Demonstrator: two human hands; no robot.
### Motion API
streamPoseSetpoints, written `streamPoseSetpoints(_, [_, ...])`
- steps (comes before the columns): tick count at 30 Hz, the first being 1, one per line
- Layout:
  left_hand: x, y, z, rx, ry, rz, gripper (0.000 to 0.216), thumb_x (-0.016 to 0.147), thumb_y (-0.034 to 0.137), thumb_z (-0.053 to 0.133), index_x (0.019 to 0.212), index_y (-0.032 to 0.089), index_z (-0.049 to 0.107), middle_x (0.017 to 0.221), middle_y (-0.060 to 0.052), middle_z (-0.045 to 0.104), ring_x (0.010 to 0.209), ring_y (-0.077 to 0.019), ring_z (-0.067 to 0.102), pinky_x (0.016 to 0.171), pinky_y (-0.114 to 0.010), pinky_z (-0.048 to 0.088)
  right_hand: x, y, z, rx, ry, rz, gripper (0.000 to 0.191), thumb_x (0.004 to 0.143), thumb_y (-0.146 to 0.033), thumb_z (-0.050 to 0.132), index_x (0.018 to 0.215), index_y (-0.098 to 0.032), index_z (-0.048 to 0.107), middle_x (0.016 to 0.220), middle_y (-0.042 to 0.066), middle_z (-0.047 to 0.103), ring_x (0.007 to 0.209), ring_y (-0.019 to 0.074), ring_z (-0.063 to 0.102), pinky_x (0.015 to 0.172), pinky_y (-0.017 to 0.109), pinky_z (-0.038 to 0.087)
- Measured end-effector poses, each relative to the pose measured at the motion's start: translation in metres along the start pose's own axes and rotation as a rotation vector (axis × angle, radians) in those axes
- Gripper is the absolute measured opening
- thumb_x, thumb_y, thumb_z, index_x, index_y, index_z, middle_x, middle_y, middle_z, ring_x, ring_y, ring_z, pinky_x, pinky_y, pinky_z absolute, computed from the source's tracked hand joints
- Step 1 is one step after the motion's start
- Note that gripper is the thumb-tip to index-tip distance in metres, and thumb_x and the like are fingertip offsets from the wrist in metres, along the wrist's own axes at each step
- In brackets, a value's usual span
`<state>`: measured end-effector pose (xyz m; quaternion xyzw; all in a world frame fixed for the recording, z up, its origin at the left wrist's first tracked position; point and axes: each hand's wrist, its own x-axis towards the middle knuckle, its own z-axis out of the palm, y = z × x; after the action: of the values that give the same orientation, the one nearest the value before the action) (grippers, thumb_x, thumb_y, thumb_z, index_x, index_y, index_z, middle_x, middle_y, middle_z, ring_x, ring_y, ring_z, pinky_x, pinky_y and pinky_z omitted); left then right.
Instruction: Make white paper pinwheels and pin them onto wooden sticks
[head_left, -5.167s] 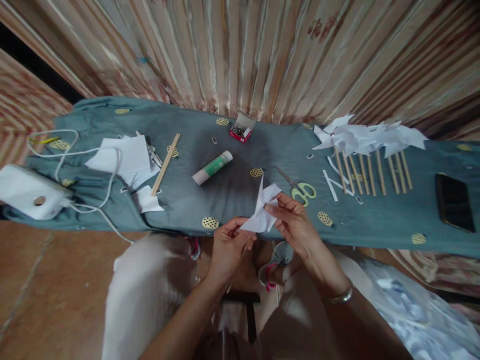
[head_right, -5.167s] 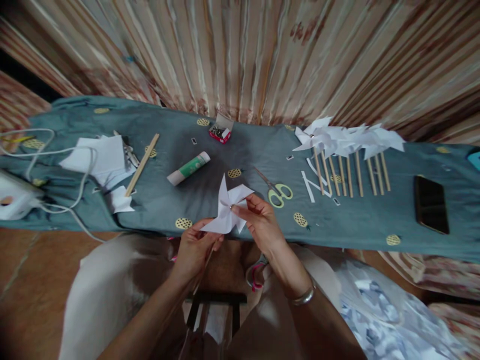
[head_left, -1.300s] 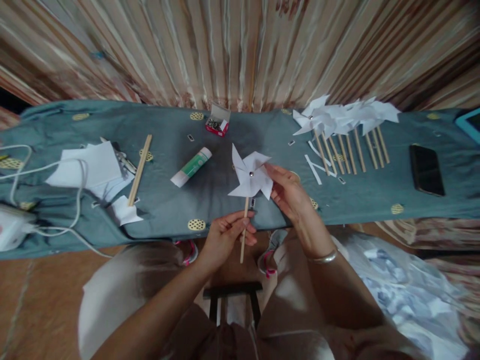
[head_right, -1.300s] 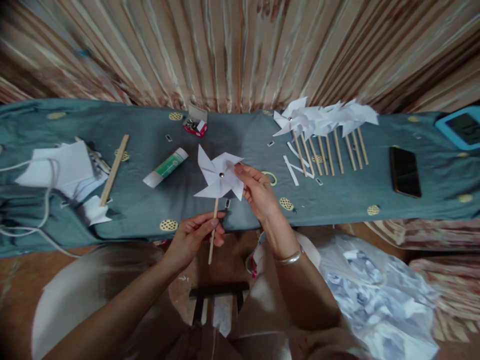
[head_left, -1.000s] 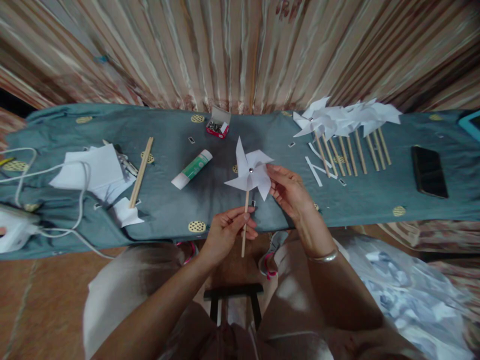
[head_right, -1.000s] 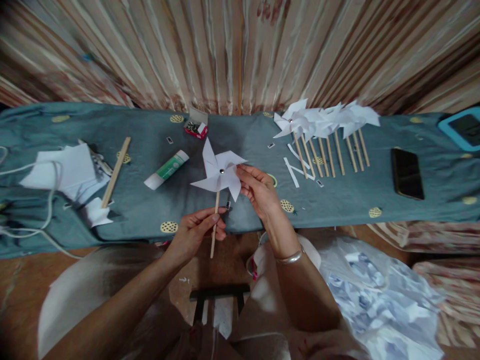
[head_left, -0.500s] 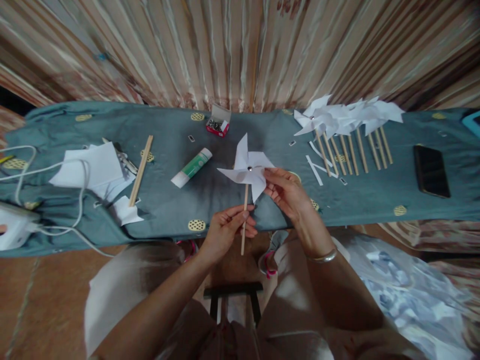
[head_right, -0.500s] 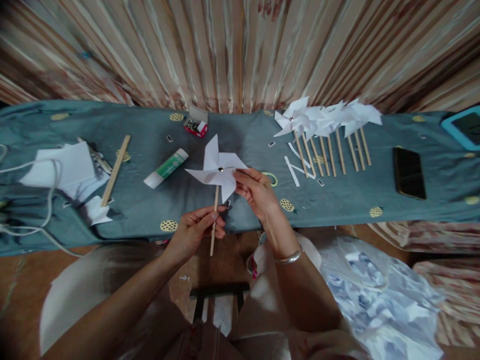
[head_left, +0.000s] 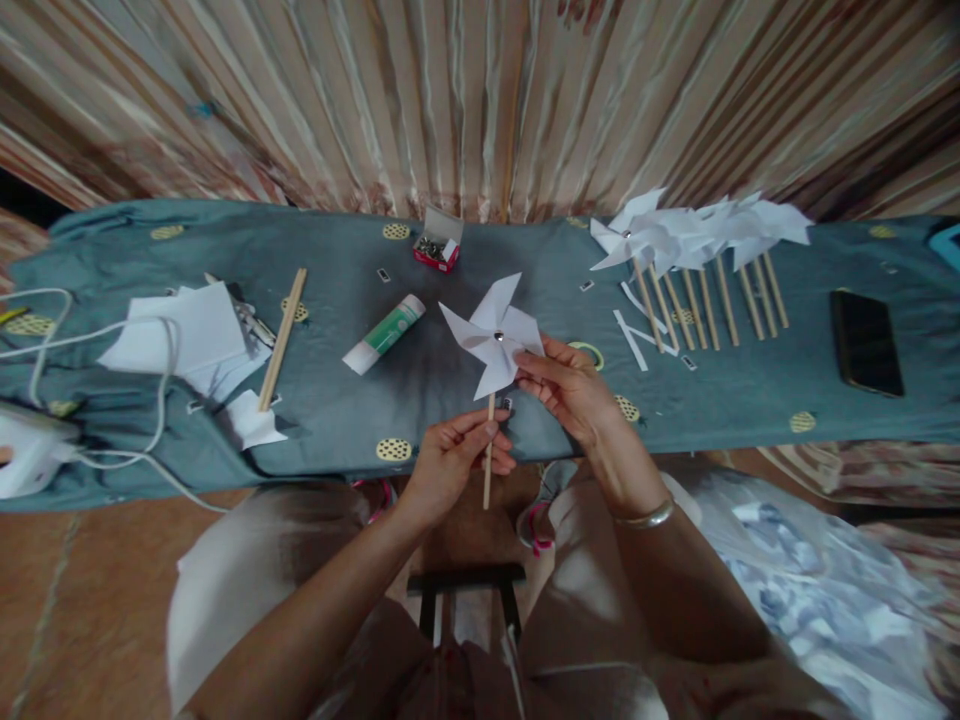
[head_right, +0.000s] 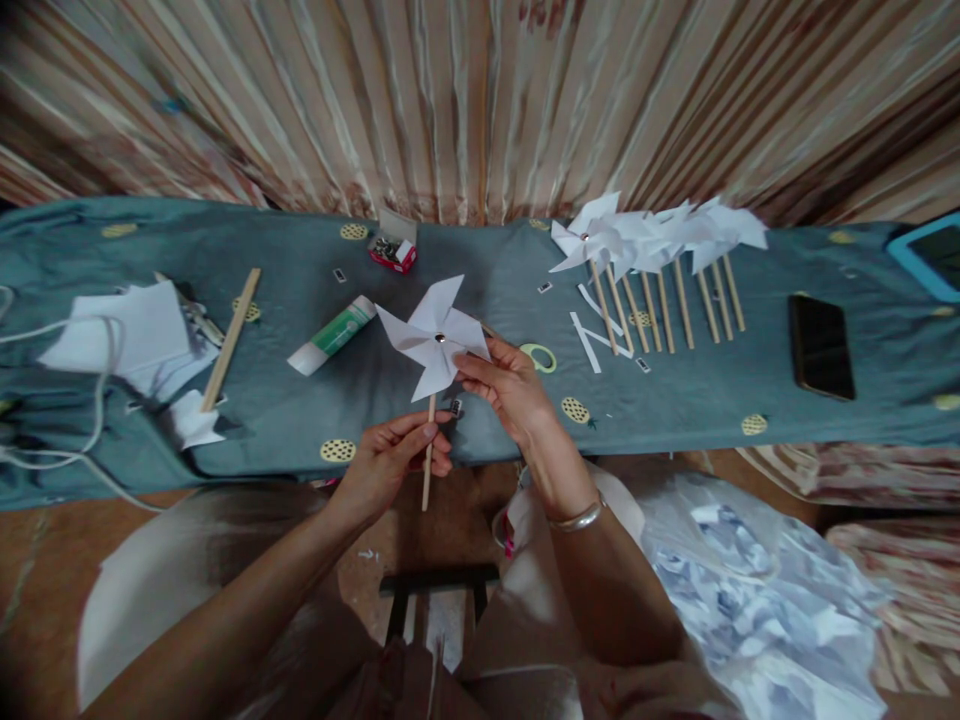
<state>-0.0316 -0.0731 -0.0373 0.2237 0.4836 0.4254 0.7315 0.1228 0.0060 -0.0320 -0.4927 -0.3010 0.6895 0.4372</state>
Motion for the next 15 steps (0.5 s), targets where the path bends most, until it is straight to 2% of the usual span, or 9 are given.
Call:
streamPoseSetpoints(6, [0.000, 0.000, 0.000, -0.027, -0.010, -0.006, 0.045, 0.063, 0.044, 0.087, 0.092, 0.012, 0.075, 0.065, 0.000, 0.069, 0.051, -0.0105, 0.064, 0.054, -0.022, 0.054, 0.000, -0.003, -0.003, -0.053, -0.032, 0.014, 0.042, 0.047, -0.038, 0.095, 0.081, -0.023, 0.076, 0.076, -0.003, 0.075, 0.061, 0.0086, 0.064, 0.059, 0.019, 0.053])
streamPoseSetpoints(10, [0.000, 0.001, 0.000, -0.031, -0.011, -0.012, 0.046, 0.063, 0.044, 0.088, 0.093, 0.012, 0.075, 0.065, 0.000, 0.070, 0.052, -0.0110, 0.065, 0.054, -0.022, 0.055, 0.004, -0.006, -0.009, -0.116, 0.018, -0.053, 0.038, 0.055, -0.051, 0.091, 0.075, -0.024, 0.072, 0.072, -0.004, 0.072, 0.065, 0.0095, 0.064, 0.063, 0.020, 0.053])
streamPoseSetpoints(15, [0.000, 0.000, 0.000, -0.017, -0.013, -0.011, 0.046, 0.063, 0.044, 0.087, 0.093, 0.011, 0.074, 0.064, 0.000, 0.070, 0.051, -0.0112, 0.065, 0.054, -0.023, 0.055, 0.012, -0.004, -0.015, -0.087, 0.051, -0.188, 0.043, 0.063, -0.057, 0.085, 0.060, -0.022, 0.061, 0.056, -0.007, 0.054, 0.053, 0.0064, 0.049, 0.052, 0.020, 0.043])
